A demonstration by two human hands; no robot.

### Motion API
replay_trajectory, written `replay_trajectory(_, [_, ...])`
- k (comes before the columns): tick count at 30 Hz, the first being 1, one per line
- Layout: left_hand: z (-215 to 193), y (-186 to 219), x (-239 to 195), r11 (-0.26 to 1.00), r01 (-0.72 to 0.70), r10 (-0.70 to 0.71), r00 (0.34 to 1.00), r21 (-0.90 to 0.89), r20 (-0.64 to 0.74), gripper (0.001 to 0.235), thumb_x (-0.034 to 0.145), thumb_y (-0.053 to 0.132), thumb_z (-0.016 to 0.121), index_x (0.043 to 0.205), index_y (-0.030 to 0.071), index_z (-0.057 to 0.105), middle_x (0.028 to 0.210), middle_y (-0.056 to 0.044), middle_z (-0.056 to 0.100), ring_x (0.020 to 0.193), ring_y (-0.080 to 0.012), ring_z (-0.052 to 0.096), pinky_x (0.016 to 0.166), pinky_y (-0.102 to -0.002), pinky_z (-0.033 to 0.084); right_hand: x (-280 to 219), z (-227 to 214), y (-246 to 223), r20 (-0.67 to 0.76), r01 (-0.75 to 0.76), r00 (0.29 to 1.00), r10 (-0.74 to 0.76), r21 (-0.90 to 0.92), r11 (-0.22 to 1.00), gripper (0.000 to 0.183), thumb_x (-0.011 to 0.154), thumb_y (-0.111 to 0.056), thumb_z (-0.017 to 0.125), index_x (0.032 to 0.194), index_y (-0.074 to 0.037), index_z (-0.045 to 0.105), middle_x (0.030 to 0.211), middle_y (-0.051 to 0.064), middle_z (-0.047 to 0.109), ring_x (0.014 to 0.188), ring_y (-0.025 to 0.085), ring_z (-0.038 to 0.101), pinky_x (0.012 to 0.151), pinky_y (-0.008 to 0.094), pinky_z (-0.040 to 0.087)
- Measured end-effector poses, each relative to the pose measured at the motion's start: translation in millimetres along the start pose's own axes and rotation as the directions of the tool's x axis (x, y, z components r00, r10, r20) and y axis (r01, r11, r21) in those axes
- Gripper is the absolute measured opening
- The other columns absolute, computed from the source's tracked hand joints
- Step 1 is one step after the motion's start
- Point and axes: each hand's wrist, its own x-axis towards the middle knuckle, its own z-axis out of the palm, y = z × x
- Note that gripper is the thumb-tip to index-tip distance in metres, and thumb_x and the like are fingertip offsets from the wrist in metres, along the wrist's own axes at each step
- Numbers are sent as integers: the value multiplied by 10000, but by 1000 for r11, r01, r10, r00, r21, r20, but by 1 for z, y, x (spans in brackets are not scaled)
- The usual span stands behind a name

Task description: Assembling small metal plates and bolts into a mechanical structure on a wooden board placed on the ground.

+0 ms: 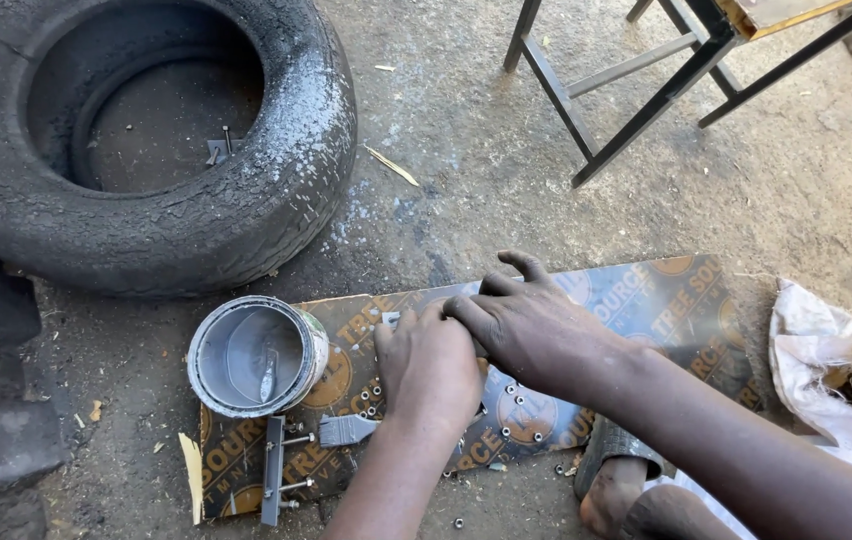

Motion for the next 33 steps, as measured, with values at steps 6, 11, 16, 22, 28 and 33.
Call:
replay_trajectory(6, [-4,-10,7,977,178,-163,978,-118,127,193,865,191,685,1014,123,787,1118,-68,724,1151,-326,638,938,-463,456,4,-33,1,98,-163,982,160,22,986,600,708,-286,898,1202,-183,573,1156,32,689,1188,310,596,1120,641,350])
replay_trajectory(11, [-13,-19,5,935,316,-281,937,-163,205,276,891,237,718,1088,63,802,1118,-151,739,1094,-390,690,851,-489,561,-1,15,61,80,-490,868,490,293,821,499,833,-388,811,1247,-207,600,1217,16,657,1238,315,582,1079,617,421])
replay_trajectory(16, [-17,-27,2,805,366,-329,930,-468,162,374,871,184,721,1175,-31,752,1148,-243,748,1138,-469,678,809,-512,585,-16,219,97,299,-798,485,822,536,276,300,915,-349,676,1068,-100,741,1007,143,770,1048,371,731,903,519,558])
replay_trajectory(22, [-6,-32,12,444,466,-408,865,-765,290,279,872,122,720,1083,-18,837,949,-102,826,837,-183,740,770,-323,589,-10,294,-14,704,-895,441,557,395,208,395,934,-456,714,1190,-164,650,1227,97,746,1116,314,710,918,460,570])
replay_trajectory(28, [5,-37,7,482,418,-414,883,-770,220,296,923,181,669,1029,-14,865,986,-68,839,884,-147,707,829,-316,524,1,306,-46,678,-906,423,602,322,274,354,891,-271,655,1209,-141,572,1230,52,666,1053,326,711,743,497,616])
replay_trajectory(33, [19,-43,11,342,288,-348,923,-894,164,281,940,173,654,1015,-42,819,974,-96,807,903,-175,699,874,-331,534,-11,268,-5,712,-845,439,547,534,-17,393,915,-206,445,1284,-74,484,1187,194,686,1072,362,647,867,489,502])
